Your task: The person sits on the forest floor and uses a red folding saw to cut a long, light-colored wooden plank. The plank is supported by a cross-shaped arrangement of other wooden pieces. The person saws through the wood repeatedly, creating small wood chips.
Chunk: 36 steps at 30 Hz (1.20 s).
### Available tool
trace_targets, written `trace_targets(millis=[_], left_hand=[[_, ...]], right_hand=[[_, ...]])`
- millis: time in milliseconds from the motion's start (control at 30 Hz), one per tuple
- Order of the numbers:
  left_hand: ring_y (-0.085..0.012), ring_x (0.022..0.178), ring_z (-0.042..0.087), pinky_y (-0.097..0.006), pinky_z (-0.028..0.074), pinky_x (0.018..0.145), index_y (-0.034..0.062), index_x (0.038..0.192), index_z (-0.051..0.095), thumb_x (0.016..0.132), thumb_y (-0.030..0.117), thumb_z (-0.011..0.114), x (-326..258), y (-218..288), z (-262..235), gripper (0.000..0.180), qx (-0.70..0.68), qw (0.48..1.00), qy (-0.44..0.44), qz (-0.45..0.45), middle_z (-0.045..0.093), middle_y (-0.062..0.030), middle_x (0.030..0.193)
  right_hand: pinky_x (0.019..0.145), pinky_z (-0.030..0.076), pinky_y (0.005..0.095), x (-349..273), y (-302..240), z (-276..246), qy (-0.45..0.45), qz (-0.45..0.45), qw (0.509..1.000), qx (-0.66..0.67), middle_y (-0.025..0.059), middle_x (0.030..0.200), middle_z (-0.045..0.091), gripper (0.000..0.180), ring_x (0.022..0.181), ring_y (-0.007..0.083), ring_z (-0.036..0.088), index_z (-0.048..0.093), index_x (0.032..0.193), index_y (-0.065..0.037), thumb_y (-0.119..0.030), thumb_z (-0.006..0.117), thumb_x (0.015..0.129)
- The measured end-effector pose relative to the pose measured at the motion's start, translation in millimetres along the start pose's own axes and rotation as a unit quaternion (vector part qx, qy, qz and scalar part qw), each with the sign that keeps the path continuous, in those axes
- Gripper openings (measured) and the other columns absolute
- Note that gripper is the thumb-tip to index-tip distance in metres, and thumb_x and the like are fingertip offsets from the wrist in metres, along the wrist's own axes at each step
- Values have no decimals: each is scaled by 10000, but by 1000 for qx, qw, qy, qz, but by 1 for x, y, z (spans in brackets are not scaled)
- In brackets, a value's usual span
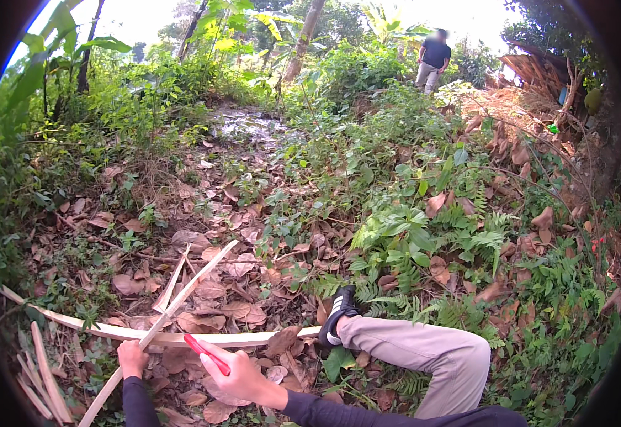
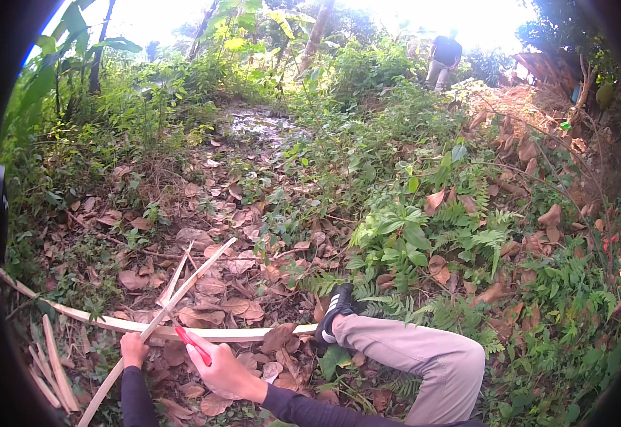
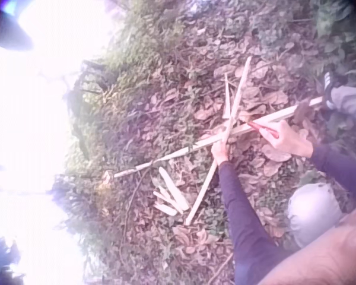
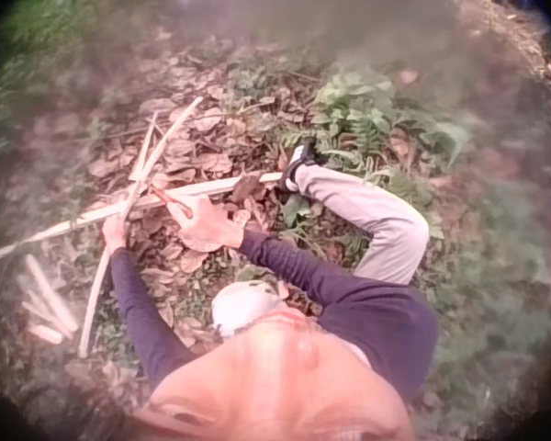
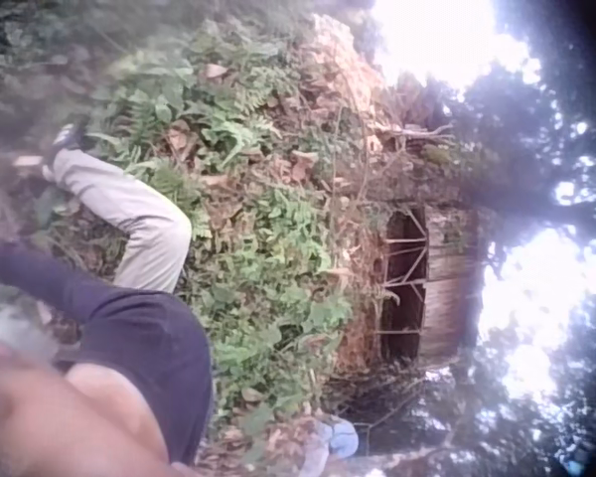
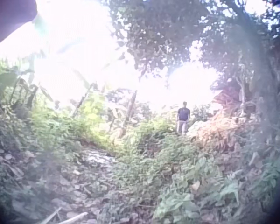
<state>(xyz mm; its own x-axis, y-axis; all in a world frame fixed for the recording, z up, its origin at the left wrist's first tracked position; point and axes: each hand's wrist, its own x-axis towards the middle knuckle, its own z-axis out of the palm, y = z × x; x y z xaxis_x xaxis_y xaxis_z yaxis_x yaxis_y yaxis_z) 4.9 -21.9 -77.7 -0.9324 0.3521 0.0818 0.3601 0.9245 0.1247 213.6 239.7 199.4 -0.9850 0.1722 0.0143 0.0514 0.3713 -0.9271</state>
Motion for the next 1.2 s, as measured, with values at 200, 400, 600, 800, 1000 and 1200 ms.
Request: trace_targets(millis=[200,400,600,800,1000,1200], left_hand=[[-351,780,706,-474,576,721,83,821,749,697,180,703,0,-8,-18,164,10,1000,21,8,712,-165,797],[-326,845,714,-453,577,776,78,885,750,740,214,687,16,24,-24,208,-4,999,-43,4,725,-156,853],[-308,884,722,-432,577,816,77,884,751,749,221,719,-10,9,-36,199,-3,999,-43,-33,731,-152,900],[-318,841,722,-441,573,798,80,849,748,746,196,709,-2,7,-31,160,-15,999,-30,-3,728,-156,833],[-309,842,721,-426,571,801,78,864,739,757,210,709,-1,20,-33,173,-4,1000,-26,-2,725,-134,844],[-294,805,727,-423,575,756,91,822,733,749,211,698,-9,7,-26,145,7,1000,-9,9,731,-131,833]], right_hand=[[512,463,324,40,12,11,-5,-22,1000,-4,232,711,664,388,540,136,608,611,1327,30,-161,586,990],[565,489,297,32,39,10,112,-139,983,-43,213,782,715,354,606,97,610,641,1274,63,-135,609,982],[730,523,283,12,20,11,28,-127,991,-43,202,987,732,358,801,132,660,626,1299,82,-117,573,1005],[879,529,319,28,-1,19,22,-3,1000,-13,241,1086,730,356,989,228,714,627,1283,92,-95,583,983],[795,521,312,-1,18,-3,36,-29,999,14,194,1043,738,352,865,165,664,622,1293,90,-79,566,990],[669,494,316,25,21,18,18,-6,999,-27,146,904,742,345,717,132,605,636,1284,78,-92,568,992]])
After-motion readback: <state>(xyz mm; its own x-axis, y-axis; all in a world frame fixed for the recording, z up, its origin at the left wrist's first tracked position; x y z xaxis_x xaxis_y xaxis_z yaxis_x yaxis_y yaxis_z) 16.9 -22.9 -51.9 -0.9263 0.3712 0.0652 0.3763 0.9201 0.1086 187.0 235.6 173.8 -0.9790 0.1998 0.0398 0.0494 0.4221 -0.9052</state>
